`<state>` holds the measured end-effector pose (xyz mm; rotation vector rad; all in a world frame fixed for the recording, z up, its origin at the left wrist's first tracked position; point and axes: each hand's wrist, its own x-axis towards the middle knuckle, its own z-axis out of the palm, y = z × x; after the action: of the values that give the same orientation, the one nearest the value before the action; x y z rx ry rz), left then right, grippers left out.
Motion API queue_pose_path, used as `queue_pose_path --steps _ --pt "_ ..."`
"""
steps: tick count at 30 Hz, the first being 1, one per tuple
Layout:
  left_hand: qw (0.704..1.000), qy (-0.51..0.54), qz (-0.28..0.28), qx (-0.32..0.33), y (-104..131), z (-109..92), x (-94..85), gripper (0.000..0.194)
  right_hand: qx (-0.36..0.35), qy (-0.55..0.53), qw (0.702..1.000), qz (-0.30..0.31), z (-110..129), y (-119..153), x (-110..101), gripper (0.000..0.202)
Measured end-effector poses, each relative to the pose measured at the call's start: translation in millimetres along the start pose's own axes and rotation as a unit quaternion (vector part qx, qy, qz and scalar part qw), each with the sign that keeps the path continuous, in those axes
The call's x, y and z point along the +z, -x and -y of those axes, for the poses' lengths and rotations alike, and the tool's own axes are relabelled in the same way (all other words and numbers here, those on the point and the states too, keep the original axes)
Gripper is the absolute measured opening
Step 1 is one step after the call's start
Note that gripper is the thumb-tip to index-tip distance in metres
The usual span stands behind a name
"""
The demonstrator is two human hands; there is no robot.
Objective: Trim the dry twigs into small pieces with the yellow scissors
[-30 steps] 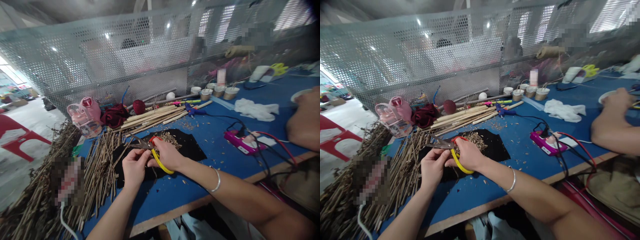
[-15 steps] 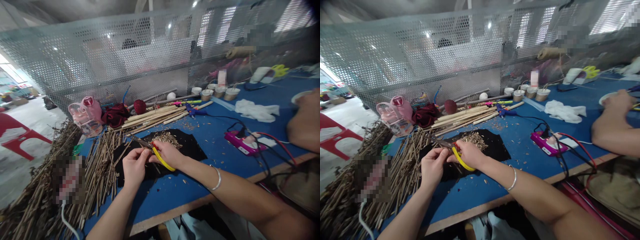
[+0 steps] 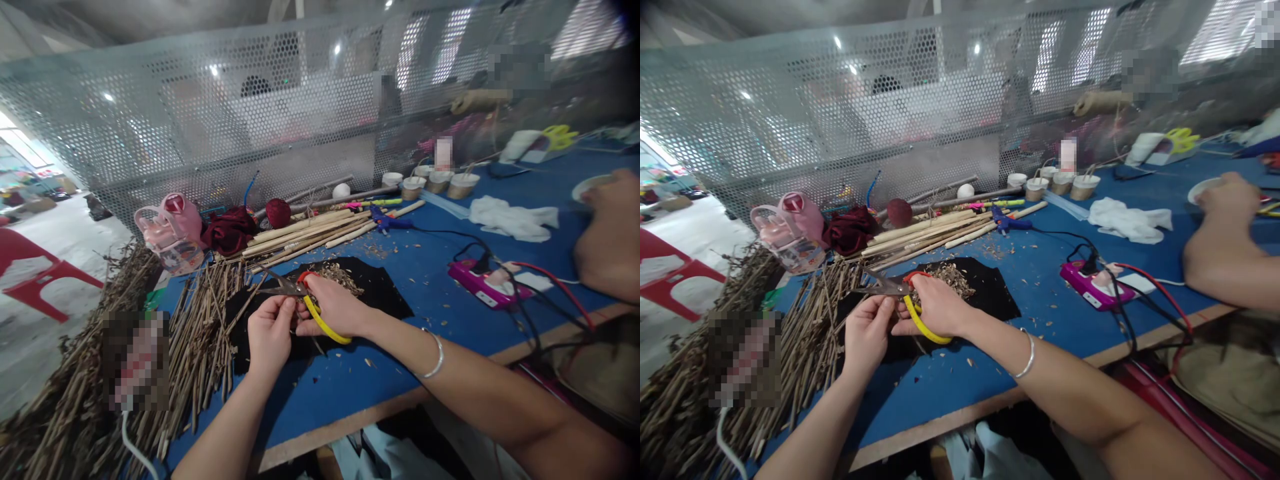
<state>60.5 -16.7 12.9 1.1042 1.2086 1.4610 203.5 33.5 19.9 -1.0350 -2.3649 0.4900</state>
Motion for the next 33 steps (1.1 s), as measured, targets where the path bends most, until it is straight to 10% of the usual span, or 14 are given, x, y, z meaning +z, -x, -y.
queue_pose_path --steps 33 --pt "0.994 -0.051 -0.079 0.049 -1.7 -1.7 -0.3 0.02 0.058 -0.007 0.998 -0.005 -0.9 1.5 10.6 0.054"
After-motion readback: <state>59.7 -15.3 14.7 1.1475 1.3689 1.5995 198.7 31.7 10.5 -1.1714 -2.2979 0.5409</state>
